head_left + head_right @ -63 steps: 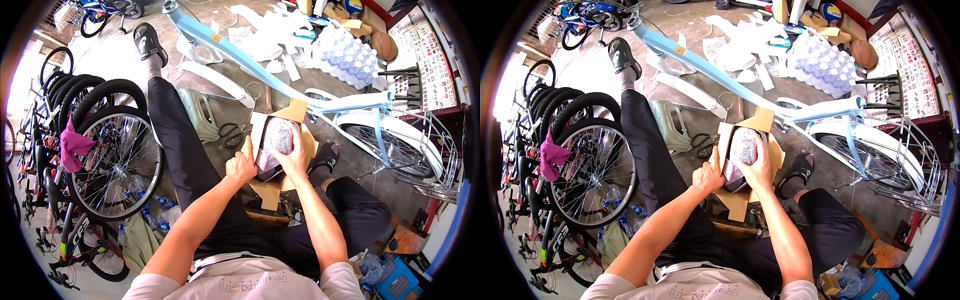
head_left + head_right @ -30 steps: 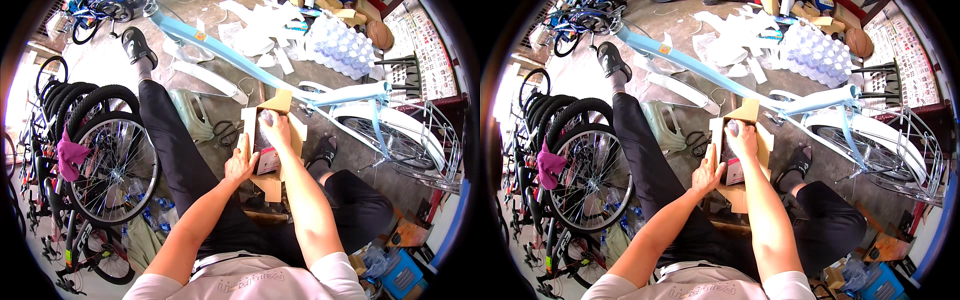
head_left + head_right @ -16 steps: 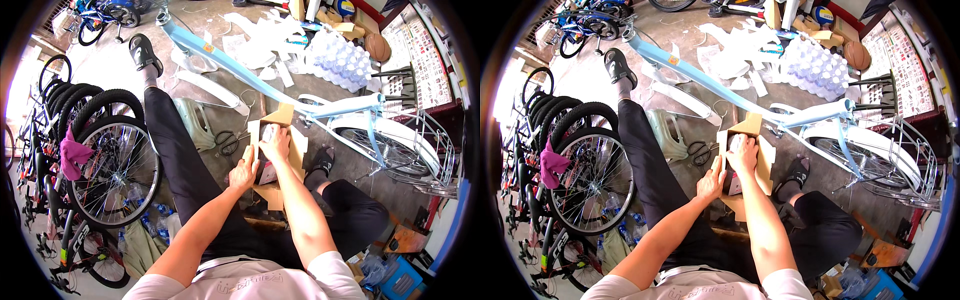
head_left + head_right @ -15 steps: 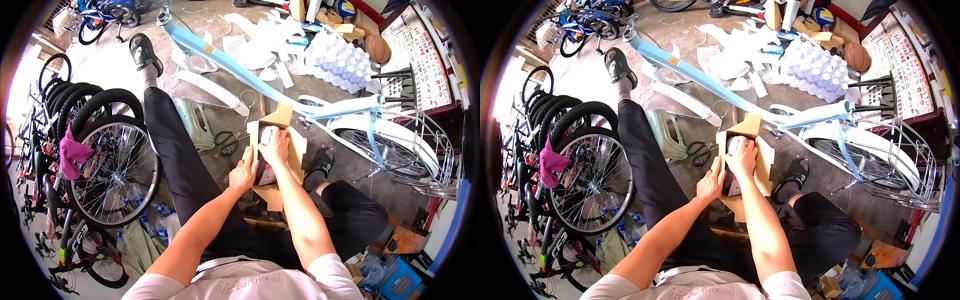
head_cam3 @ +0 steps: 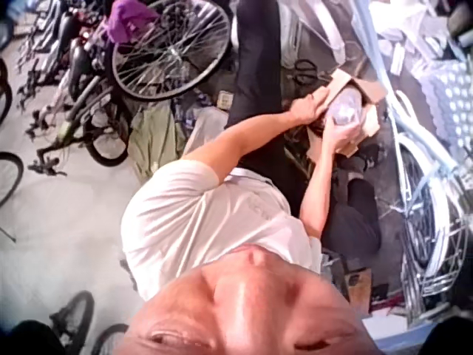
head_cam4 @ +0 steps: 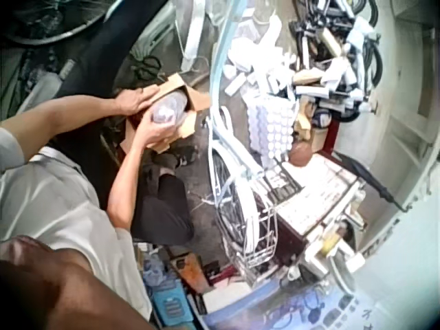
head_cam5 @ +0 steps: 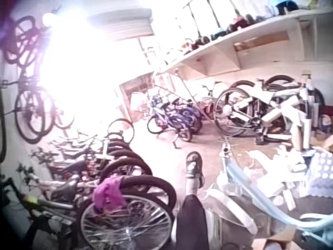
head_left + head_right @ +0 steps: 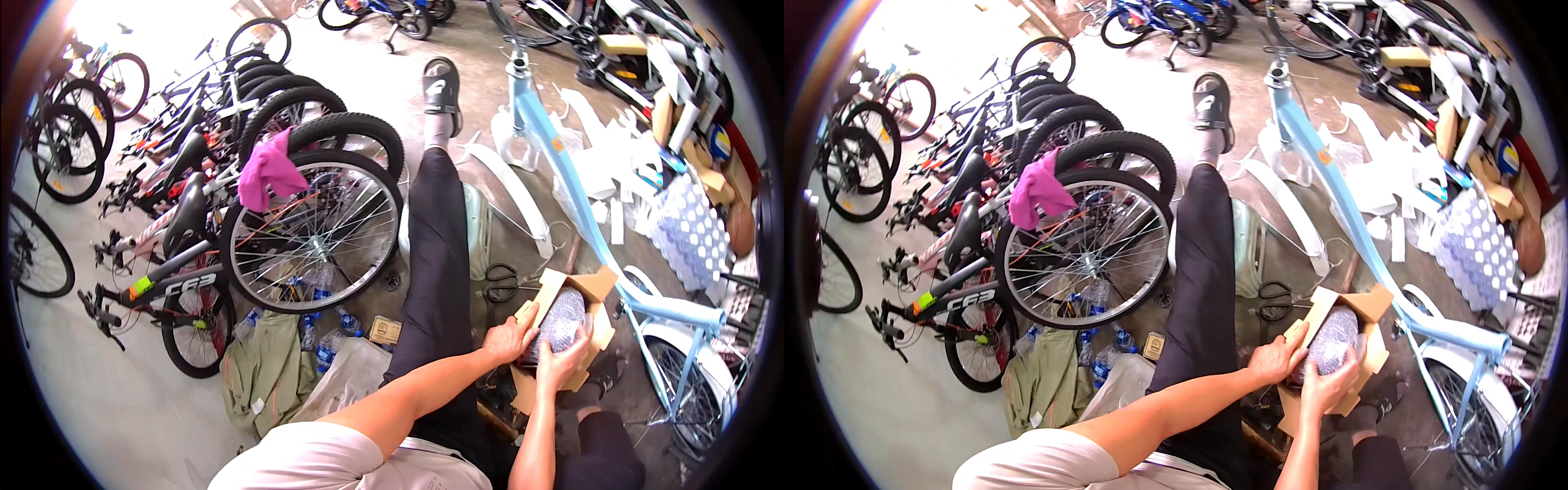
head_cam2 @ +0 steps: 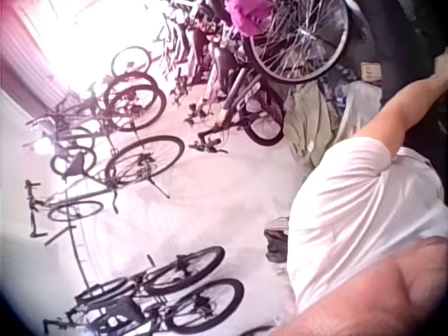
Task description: The person cuts open a cardboard box with scissors, unboxes and unwraps bicycle parts, then cuts and flattens the empty box.
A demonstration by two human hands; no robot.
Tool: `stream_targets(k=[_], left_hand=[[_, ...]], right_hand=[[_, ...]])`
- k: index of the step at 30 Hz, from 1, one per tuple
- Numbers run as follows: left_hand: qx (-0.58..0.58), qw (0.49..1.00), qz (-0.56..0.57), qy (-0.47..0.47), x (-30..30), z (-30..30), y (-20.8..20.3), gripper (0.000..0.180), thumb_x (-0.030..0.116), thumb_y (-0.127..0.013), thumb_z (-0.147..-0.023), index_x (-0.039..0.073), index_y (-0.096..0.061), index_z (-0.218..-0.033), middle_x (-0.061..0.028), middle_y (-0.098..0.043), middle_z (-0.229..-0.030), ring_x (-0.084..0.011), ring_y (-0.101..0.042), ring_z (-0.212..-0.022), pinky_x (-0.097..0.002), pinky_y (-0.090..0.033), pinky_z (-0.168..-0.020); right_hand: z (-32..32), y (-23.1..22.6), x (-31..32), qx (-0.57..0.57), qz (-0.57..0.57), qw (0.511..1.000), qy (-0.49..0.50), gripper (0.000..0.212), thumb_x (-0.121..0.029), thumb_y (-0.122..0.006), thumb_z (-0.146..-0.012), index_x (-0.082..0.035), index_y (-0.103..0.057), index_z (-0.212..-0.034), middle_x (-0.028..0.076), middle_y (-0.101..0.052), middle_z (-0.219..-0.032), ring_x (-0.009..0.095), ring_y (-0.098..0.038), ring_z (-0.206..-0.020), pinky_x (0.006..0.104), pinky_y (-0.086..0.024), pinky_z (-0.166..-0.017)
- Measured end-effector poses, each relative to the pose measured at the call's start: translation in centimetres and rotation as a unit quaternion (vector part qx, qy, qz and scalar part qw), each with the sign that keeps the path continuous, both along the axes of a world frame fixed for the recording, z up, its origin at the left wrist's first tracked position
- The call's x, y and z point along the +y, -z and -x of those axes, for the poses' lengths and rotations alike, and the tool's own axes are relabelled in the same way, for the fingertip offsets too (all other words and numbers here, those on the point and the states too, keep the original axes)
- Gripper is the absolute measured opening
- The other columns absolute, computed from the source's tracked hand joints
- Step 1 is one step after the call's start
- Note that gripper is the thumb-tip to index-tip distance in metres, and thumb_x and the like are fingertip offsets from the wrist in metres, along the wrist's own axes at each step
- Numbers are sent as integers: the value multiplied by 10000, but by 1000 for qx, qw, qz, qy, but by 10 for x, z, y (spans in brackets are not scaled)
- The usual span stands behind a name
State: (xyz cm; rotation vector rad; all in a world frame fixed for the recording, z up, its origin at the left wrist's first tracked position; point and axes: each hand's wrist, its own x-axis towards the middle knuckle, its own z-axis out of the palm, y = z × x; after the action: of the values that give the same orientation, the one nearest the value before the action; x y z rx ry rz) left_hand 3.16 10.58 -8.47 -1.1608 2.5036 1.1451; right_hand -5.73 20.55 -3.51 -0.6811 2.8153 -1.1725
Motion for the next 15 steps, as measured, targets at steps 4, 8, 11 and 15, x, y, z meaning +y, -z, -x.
stream_targets(k=[4, 8, 11, 15], left_hand=[[-9, 1000, 8, 0, -4, -8, -4, 668, 544, -447, -1029, 335, -220, -1621, -291, -628, -1072, -484, -685, -846, -570, -574, -751], [2, 1000, 26, -12, -9, -7, -2, 661, 531, -462, -1031, 325, -240, -1618, -281, -630, -1054, -460, -692, -820, -539, -582, -717], [6, 1000, 17, 2, -2, 4, -2, 660, 528, -458, -1031, 317, -243, -1618, -283, -630, -1054, -459, -692, -793, -541, -581, -689], [-49, 998, 40, 22, -2, 13, -2, 659, 533, -434, -1030, 348, -215, -1624, -278, -617, -1090, -427, -702, -749, -536, -575, -636]], right_hand=[[7, -3, -4, -54, 47, 997, 10, 722, -46, -808, -664, -48, -506, -1320, 175, -570, -1283, 402, -518, -1225, 506, -399, -1077], [14, -17, -8, -62, 87, 994, 6, 718, -39, -806, -663, -31, -500, -1313, 193, -554, -1284, 402, -519, -1221, 494, -392, -1088], [25, -29, 1, -43, 102, 994, -1, 729, -54, -807, -666, -12, -487, -1320, 196, -538, -1287, 386, -525, -1210, 487, -399, -1090], [28, -36, 10, -70, 105, 992, 11, 799, -50, -827, -663, -13, -457, -1370, 183, -514, -1321, 335, -504, -1270, 451, -377, -1129]])
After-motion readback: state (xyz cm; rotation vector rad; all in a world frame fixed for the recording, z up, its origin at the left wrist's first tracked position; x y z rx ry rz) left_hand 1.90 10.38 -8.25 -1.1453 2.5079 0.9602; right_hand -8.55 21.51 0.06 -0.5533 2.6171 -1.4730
